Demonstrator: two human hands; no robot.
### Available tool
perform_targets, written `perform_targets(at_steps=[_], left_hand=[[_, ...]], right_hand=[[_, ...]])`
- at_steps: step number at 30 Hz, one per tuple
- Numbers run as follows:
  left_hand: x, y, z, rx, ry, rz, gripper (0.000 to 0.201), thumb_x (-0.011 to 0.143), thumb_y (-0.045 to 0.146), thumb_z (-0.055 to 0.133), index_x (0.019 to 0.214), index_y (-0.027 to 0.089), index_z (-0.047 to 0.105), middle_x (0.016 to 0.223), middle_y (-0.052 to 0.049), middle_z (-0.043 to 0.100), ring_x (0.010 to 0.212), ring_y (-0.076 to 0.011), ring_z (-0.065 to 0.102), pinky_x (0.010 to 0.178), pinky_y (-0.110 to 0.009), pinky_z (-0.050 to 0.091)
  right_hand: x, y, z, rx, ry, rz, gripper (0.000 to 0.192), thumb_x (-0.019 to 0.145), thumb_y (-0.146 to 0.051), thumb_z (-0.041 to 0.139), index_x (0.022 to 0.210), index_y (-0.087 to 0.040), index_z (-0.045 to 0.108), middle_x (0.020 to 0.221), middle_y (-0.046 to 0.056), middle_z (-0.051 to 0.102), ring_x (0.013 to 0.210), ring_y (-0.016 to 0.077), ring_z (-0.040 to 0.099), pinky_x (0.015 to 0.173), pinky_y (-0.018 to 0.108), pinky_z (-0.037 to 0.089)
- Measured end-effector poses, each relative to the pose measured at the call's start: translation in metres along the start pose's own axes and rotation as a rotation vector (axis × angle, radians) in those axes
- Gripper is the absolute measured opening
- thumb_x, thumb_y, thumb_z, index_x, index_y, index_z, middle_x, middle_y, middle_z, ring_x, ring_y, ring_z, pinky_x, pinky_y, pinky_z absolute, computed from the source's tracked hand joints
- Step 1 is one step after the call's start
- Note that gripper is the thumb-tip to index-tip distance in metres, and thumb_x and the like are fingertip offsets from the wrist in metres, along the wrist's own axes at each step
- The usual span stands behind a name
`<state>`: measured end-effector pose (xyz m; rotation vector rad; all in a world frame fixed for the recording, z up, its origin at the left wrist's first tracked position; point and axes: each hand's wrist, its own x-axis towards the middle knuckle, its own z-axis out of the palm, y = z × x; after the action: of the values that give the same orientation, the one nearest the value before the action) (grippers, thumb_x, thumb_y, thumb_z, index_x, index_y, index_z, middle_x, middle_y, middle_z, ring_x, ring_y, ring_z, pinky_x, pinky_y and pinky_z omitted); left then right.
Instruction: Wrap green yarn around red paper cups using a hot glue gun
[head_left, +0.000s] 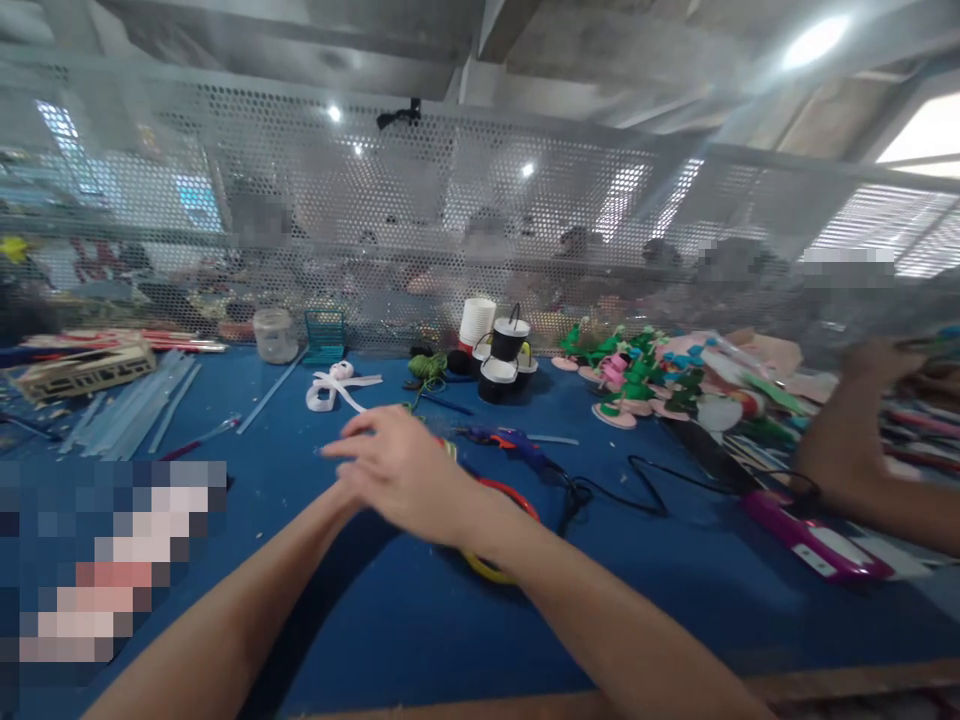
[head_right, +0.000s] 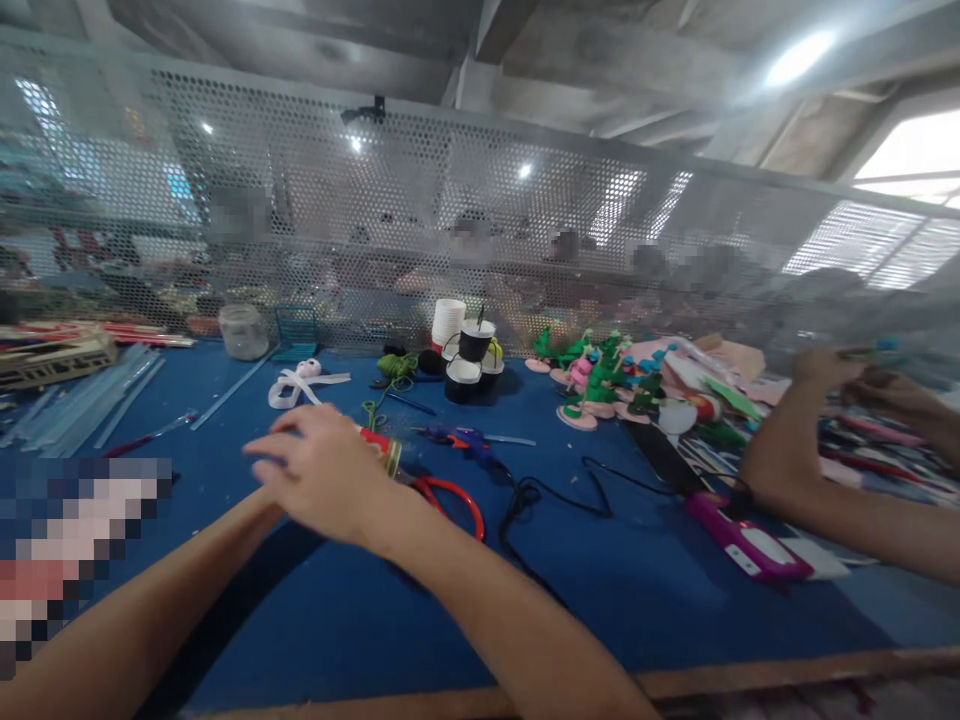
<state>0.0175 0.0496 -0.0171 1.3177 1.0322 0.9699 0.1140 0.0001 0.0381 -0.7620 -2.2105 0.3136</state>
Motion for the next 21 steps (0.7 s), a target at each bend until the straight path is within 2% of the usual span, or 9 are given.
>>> perform_targets(at_steps=[1, 3, 6, 7, 10, 13, 16, 18, 21], left_hand=[[0.001, 0.0, -0.001, 0.001, 0.011, 0.011, 0.016, 0.072, 0.032, 0.058, 0.066, 0.019, 0.065, 0.06, 0.0, 0.058, 0.074, -0.0184, 0.059, 0.062, -0.024, 0.044], [0.003, 0.002, -0.001, 0.013, 0.006, 0.035, 0.018, 0.072, 0.032, 0.057, 0.066, 0.018, 0.065, 0.06, -0.001, 0.059, 0.076, -0.0192, 0.059, 0.063, -0.024, 0.044], [0.003, 0.005, 0.0, 0.018, -0.027, 0.048, 0.022, 0.063, 0.033, 0.066, 0.062, 0.011, 0.065, 0.056, -0.002, 0.06, 0.063, -0.0173, 0.057, 0.057, -0.023, 0.043], [0.003, 0.006, 0.001, 0.013, -0.039, 0.05, 0.024, 0.059, 0.034, 0.069, 0.061, 0.01, 0.065, 0.055, -0.002, 0.06, 0.058, -0.0155, 0.056, 0.055, -0.023, 0.042], [-0.002, 0.008, 0.004, -0.013, -0.067, 0.06, 0.026, 0.052, 0.035, 0.073, 0.058, 0.01, 0.064, 0.054, -0.002, 0.062, 0.051, -0.0113, 0.051, 0.052, -0.022, 0.041], [-0.006, 0.011, 0.008, -0.041, -0.091, 0.063, 0.026, 0.05, 0.035, 0.074, 0.055, 0.012, 0.064, 0.052, -0.001, 0.061, 0.049, -0.0102, 0.051, 0.052, -0.022, 0.042], [-0.008, 0.013, 0.009, -0.057, -0.109, 0.055, 0.026, 0.048, 0.034, 0.075, 0.055, 0.012, 0.065, 0.052, -0.001, 0.062, 0.049, -0.0101, 0.051, 0.054, -0.022, 0.043], [-0.008, 0.013, 0.01, -0.064, -0.114, 0.051, 0.025, 0.047, 0.033, 0.076, 0.056, 0.012, 0.066, 0.053, -0.001, 0.062, 0.05, -0.0102, 0.051, 0.054, -0.022, 0.044], [-0.007, 0.011, 0.01, -0.066, -0.124, 0.041, 0.024, 0.048, 0.032, 0.075, 0.055, 0.011, 0.065, 0.053, -0.001, 0.062, 0.05, -0.0101, 0.051, 0.055, -0.023, 0.043]], right_hand=[[0.005, -0.005, 0.003, 0.042, -0.044, -0.023, 0.019, 0.081, -0.024, 0.05, 0.09, -0.021, 0.067, 0.103, 0.007, 0.06, 0.097, 0.0178, 0.053, 0.088, 0.033, 0.04], [0.009, -0.001, 0.002, 0.135, 0.021, 0.054, 0.019, 0.082, -0.027, 0.05, 0.091, -0.02, 0.065, 0.102, 0.007, 0.061, 0.096, 0.0158, 0.055, 0.086, 0.029, 0.041], [0.0, 0.028, -0.017, 0.077, 0.262, 0.407, 0.026, 0.084, -0.035, 0.044, 0.084, -0.017, 0.063, 0.088, 0.008, 0.064, 0.085, 0.0179, 0.058, 0.079, 0.031, 0.042], [-0.005, 0.039, -0.025, 0.032, 0.297, 0.515, 0.031, 0.085, -0.038, 0.041, 0.08, -0.017, 0.063, 0.085, 0.008, 0.064, 0.083, 0.0191, 0.058, 0.078, 0.032, 0.042], [-0.023, 0.06, -0.04, -0.017, 0.202, 0.704, 0.044, 0.084, -0.047, 0.035, 0.061, -0.018, 0.06, 0.073, 0.008, 0.064, 0.075, 0.0208, 0.058, 0.074, 0.033, 0.041], [-0.035, 0.064, -0.036, 0.048, 0.083, 0.736, 0.054, 0.082, -0.057, 0.032, 0.049, -0.019, 0.053, 0.062, 0.006, 0.062, 0.068, 0.0205, 0.057, 0.068, 0.032, 0.04], [-0.041, 0.062, -0.027, 0.17, 0.031, 0.767, 0.058, 0.08, -0.06, 0.029, 0.051, -0.018, 0.054, 0.057, 0.004, 0.061, 0.063, 0.0194, 0.055, 0.063, 0.031, 0.04], [-0.043, 0.062, -0.023, 0.273, 0.058, 0.761, 0.053, 0.08, -0.057, 0.035, 0.058, -0.016, 0.06, 0.063, 0.003, 0.064, 0.068, 0.0196, 0.057, 0.066, 0.032, 0.042], [-0.044, 0.063, -0.022, 0.401, 0.172, 0.718, 0.034, 0.074, -0.047, 0.052, 0.076, -0.015, 0.066, 0.08, 0.005, 0.068, 0.08, 0.0198, 0.059, 0.074, 0.031, 0.043]])
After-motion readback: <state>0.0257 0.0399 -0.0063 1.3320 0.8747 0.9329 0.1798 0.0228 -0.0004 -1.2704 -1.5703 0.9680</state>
